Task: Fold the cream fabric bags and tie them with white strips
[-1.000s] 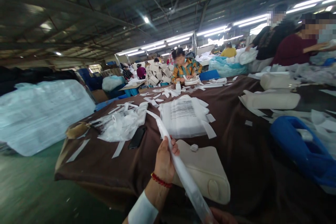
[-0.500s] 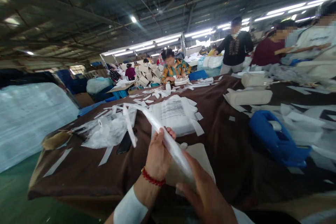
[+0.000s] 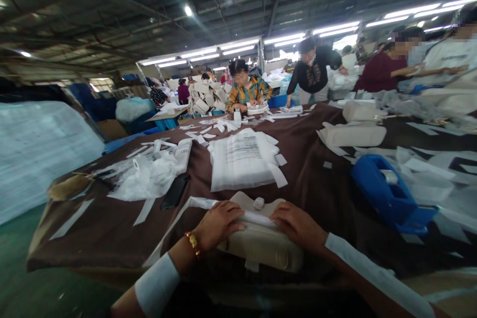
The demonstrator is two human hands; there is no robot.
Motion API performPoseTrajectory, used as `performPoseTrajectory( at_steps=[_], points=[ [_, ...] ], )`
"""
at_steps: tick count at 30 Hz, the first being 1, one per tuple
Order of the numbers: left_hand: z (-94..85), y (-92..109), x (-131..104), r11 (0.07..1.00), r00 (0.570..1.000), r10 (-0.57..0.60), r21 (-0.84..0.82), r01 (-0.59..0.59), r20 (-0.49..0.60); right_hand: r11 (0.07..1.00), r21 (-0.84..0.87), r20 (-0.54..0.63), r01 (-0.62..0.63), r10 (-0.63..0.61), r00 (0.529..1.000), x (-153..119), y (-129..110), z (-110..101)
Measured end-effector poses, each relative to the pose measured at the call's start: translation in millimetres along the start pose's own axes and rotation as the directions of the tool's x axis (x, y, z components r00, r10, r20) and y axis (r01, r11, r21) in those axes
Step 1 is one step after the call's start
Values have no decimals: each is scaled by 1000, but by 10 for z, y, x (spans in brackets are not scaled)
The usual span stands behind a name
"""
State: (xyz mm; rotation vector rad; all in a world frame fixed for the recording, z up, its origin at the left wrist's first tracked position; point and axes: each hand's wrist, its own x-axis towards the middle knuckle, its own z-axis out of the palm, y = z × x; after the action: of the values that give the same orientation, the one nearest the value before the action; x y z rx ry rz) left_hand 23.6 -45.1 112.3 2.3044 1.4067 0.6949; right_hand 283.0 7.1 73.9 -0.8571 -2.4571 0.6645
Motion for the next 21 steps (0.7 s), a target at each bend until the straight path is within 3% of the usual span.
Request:
performPoseTrajectory(
  at_steps=[3,7,9,11,14,17,21],
  points=[
    [173,-271,-30,1000,1000,-6,-25,7,20,999,-47,34,1,1,999,-134,-97,-21],
    [308,-435,-84,995,994,83,56,-79,-67,926,-360,-122,-109,69,990,-288,-348,120],
    [356,-463,-44,994,991,96,66,-90,-98,886,-419,-177,-199,135,975,-287,-381,268],
    [407,-496,45,999,993,24,30,-21,-115,875,-385,-156,-293,251,955,-225,-292,395],
    [498,-572,211,990,987,-127,-70,120,-103,865,-241,-19,-441,450,893,-61,-24,464],
    [586,-633,292,978,976,-185,-115,172,-114,857,-196,103,-476,501,859,82,180,430],
    [620,-659,106,983,975,-174,-88,163,-137,841,-229,113,-491,524,844,129,215,404]
  ],
)
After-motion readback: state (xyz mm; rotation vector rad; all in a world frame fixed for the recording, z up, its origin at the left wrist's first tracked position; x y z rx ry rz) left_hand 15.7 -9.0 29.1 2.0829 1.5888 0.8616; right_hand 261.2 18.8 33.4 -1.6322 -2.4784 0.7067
